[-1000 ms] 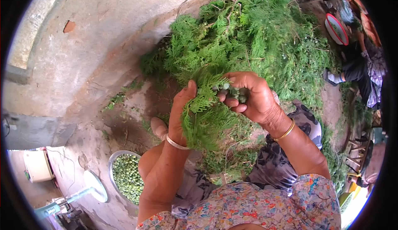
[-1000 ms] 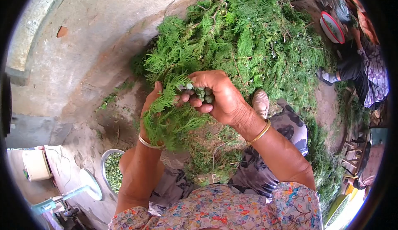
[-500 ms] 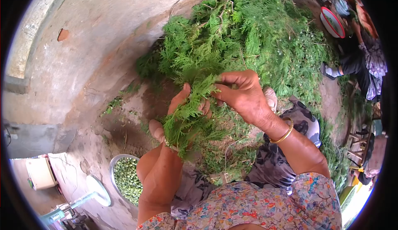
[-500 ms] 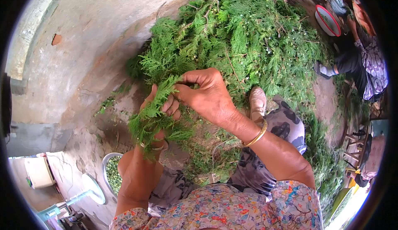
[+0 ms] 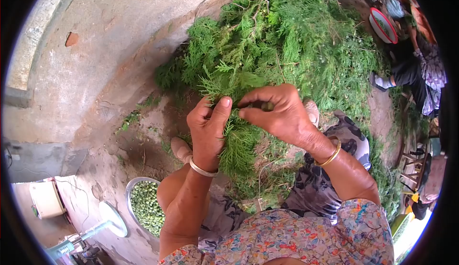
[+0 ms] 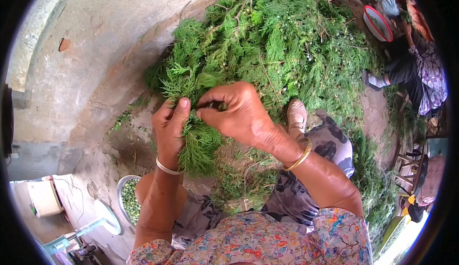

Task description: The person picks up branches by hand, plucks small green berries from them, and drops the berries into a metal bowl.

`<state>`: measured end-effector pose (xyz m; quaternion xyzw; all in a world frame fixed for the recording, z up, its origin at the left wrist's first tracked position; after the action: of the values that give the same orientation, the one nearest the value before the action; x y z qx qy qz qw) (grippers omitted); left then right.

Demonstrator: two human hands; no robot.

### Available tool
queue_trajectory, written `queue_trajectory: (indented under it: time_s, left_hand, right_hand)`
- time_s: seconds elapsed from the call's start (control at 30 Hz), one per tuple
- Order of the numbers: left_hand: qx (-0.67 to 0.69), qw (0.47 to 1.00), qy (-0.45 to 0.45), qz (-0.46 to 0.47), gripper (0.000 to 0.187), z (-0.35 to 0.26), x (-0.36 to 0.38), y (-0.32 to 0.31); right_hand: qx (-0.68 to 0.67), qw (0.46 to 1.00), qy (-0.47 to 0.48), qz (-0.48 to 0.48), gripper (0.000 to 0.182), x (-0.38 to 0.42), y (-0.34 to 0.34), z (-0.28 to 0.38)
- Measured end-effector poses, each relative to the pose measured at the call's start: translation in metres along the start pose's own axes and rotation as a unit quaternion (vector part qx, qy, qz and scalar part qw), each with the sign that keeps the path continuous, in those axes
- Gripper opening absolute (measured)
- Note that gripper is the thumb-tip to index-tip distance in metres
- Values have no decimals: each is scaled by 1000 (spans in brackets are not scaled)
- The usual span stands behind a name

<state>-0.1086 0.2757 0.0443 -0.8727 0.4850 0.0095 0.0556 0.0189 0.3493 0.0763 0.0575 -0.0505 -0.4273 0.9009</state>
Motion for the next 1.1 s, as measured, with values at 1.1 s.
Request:
queue_trajectory:
  time_s: [1.1]
  left_hand:
    - [396,873,246,145,38,28,10,-37]
  right_hand:
    - [-367,893,-246,88,21,-4,-7,-37]
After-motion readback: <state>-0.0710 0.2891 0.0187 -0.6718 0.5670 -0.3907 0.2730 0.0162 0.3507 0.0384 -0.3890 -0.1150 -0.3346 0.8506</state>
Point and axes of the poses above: each hand's wrist, its own x-axis away from the middle knuckle, its own y-axis out of the back of the hand, z = x × y, the point moved 7 cm from there along -x, towards the middle knuckle, and after that the axes turned 6 degrees about -y, right-handed, at the moved point
